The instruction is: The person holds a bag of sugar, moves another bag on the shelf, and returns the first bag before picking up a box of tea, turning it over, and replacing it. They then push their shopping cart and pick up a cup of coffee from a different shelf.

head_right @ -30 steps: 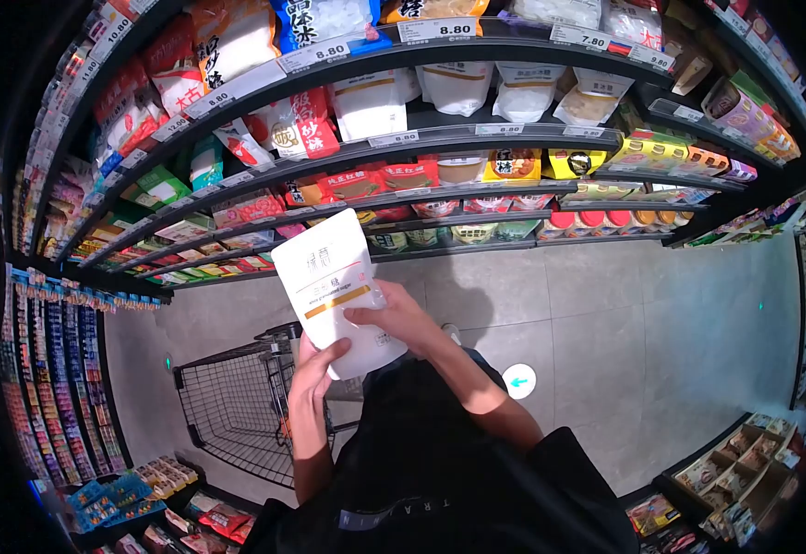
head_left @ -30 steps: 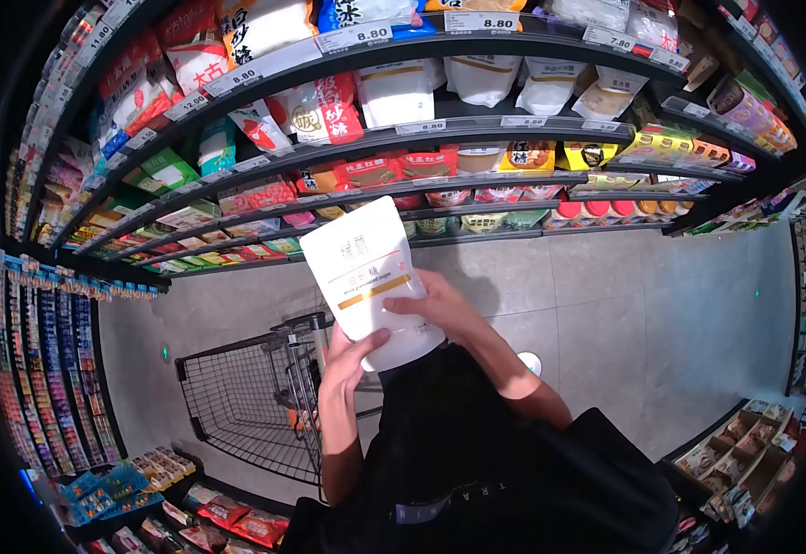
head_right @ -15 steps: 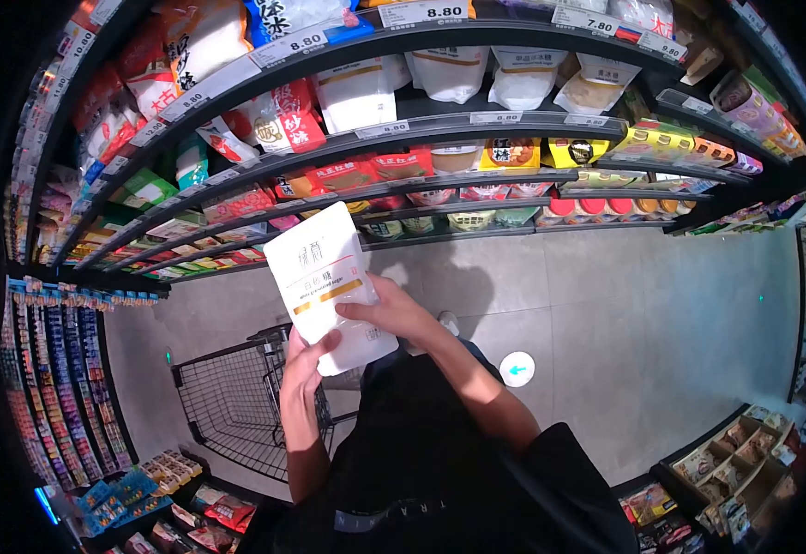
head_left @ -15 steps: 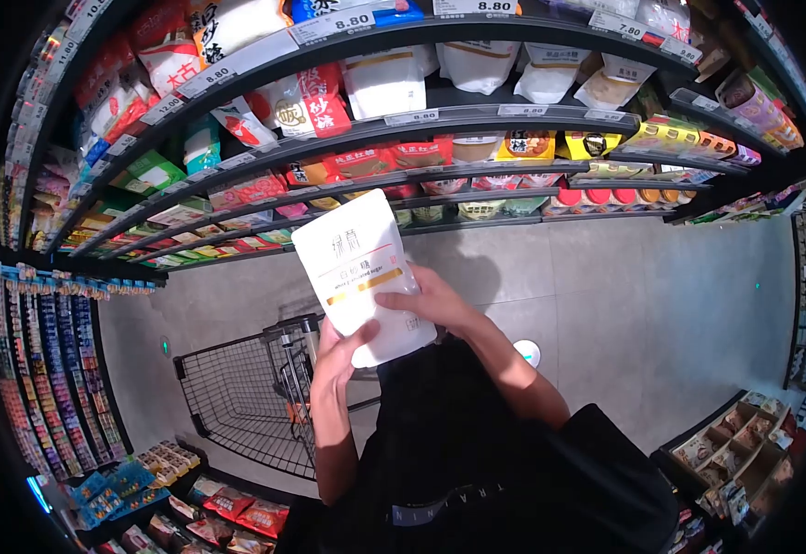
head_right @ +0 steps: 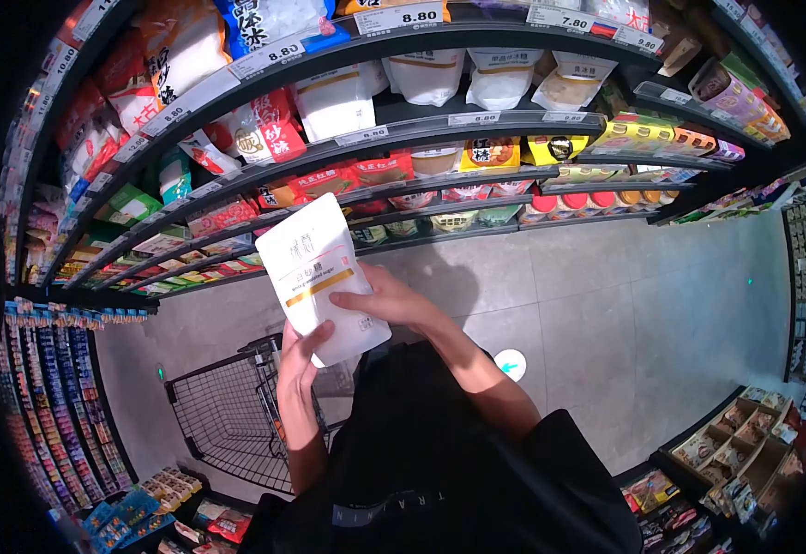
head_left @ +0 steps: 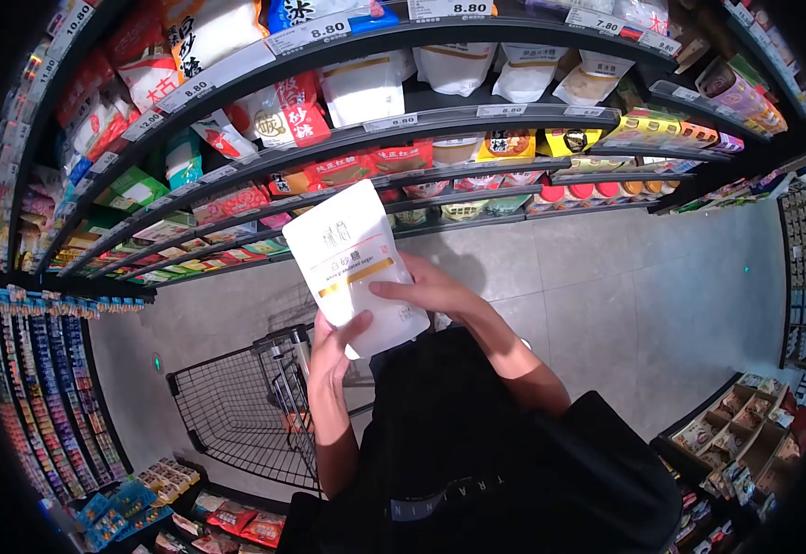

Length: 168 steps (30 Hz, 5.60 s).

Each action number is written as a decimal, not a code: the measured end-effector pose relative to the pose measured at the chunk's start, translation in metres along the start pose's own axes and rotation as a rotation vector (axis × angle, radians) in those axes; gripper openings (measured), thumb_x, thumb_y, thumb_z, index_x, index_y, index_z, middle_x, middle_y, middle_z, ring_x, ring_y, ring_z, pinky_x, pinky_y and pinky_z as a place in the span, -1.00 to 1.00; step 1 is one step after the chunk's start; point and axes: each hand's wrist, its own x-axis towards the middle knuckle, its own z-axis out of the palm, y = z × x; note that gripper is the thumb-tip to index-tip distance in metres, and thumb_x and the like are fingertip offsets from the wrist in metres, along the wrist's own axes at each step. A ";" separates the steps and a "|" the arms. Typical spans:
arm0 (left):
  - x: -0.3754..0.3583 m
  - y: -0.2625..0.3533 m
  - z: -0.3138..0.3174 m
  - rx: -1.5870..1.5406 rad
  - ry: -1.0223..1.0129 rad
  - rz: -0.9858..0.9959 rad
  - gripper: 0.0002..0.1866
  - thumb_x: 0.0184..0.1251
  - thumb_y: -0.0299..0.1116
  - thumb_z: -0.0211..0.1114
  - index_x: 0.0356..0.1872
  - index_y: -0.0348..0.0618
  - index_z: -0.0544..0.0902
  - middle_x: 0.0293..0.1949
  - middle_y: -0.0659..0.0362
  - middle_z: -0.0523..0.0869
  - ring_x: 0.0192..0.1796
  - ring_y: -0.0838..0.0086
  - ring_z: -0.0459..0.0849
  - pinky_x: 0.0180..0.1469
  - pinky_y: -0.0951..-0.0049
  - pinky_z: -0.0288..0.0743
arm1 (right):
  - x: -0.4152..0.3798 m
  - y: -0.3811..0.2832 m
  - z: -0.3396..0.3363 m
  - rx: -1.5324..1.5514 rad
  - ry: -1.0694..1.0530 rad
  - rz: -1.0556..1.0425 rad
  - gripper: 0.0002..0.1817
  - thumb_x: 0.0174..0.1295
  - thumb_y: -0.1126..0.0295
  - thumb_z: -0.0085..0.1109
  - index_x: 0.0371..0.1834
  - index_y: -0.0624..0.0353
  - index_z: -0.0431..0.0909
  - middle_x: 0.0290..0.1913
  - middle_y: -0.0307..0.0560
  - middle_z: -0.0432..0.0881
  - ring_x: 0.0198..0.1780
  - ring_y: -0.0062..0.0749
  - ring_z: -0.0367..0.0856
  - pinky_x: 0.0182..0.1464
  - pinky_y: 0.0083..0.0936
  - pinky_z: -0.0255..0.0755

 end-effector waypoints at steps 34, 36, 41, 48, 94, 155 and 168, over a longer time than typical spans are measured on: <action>-0.050 -0.004 0.002 0.043 0.034 0.070 -0.38 0.09 -0.59 0.41 0.23 -0.34 0.39 0.07 0.04 0.61 0.10 0.37 0.59 0.14 0.39 0.48 | -0.031 -0.003 0.023 0.019 -0.057 -0.106 -0.45 0.25 0.19 0.29 0.20 0.28 0.42 0.02 -0.11 0.58 0.02 -0.52 0.51 0.05 -0.52 0.42; -0.051 -0.009 -0.002 0.028 0.045 0.074 -0.38 0.09 -0.59 0.41 0.23 -0.34 0.39 0.08 0.04 0.60 0.11 0.37 0.58 0.15 0.39 0.48 | -0.032 -0.002 0.023 0.020 -0.077 -0.087 -0.45 0.26 0.19 0.29 0.21 0.28 0.41 0.02 -0.11 0.59 0.01 -0.52 0.52 0.05 -0.52 0.42; -0.053 -0.018 -0.004 -0.014 0.085 0.079 -0.39 0.13 -0.55 0.41 0.24 -0.33 0.39 0.09 0.04 0.59 0.13 0.37 0.57 0.16 0.40 0.46 | -0.033 0.003 0.023 0.025 -0.080 -0.053 -0.45 0.27 0.16 0.27 0.21 0.26 0.42 0.02 -0.11 0.60 0.01 -0.51 0.53 0.06 -0.51 0.43; -0.055 -0.023 -0.001 -0.117 0.192 0.017 -0.42 0.18 -0.48 0.39 0.24 -0.32 0.40 0.10 0.05 0.59 0.11 0.35 0.58 0.16 0.36 0.46 | -0.017 0.011 -0.004 -0.129 -0.048 -0.072 -0.51 0.31 0.20 0.22 0.24 0.20 0.43 0.03 -0.13 0.62 0.02 -0.51 0.57 0.01 -0.50 0.47; -0.072 -0.037 -0.020 0.030 0.371 -0.150 -0.33 0.18 -0.55 0.36 0.34 -0.17 0.31 0.18 0.07 0.52 0.17 0.31 0.54 0.17 0.32 0.47 | 0.176 -0.065 -0.148 -0.283 1.322 -0.948 -0.73 0.18 0.59 0.23 -0.05 0.28 0.45 -0.41 0.03 0.70 -0.48 -0.41 0.73 -0.49 -0.53 0.53; 0.011 -0.070 -0.051 0.211 0.037 -0.258 -0.43 0.13 -0.49 0.40 0.20 -0.37 0.45 0.05 0.03 0.64 0.06 0.35 0.62 0.15 0.37 0.43 | 0.152 -0.043 -0.149 -0.580 1.135 -1.068 -0.70 0.25 0.55 0.04 0.06 0.19 0.41 0.02 0.10 0.58 -0.24 0.23 0.59 -0.25 -0.02 0.54; 0.032 -0.097 -0.029 0.219 0.006 -0.257 -0.44 0.15 -0.50 0.35 0.21 -0.40 0.44 0.08 0.02 0.62 0.13 0.33 0.57 0.23 0.33 0.34 | 0.149 -0.043 -0.167 -0.617 1.017 -1.081 -0.52 -0.03 0.68 0.06 0.05 0.16 0.47 0.03 0.07 0.59 -0.27 0.16 0.63 -0.22 -0.10 0.59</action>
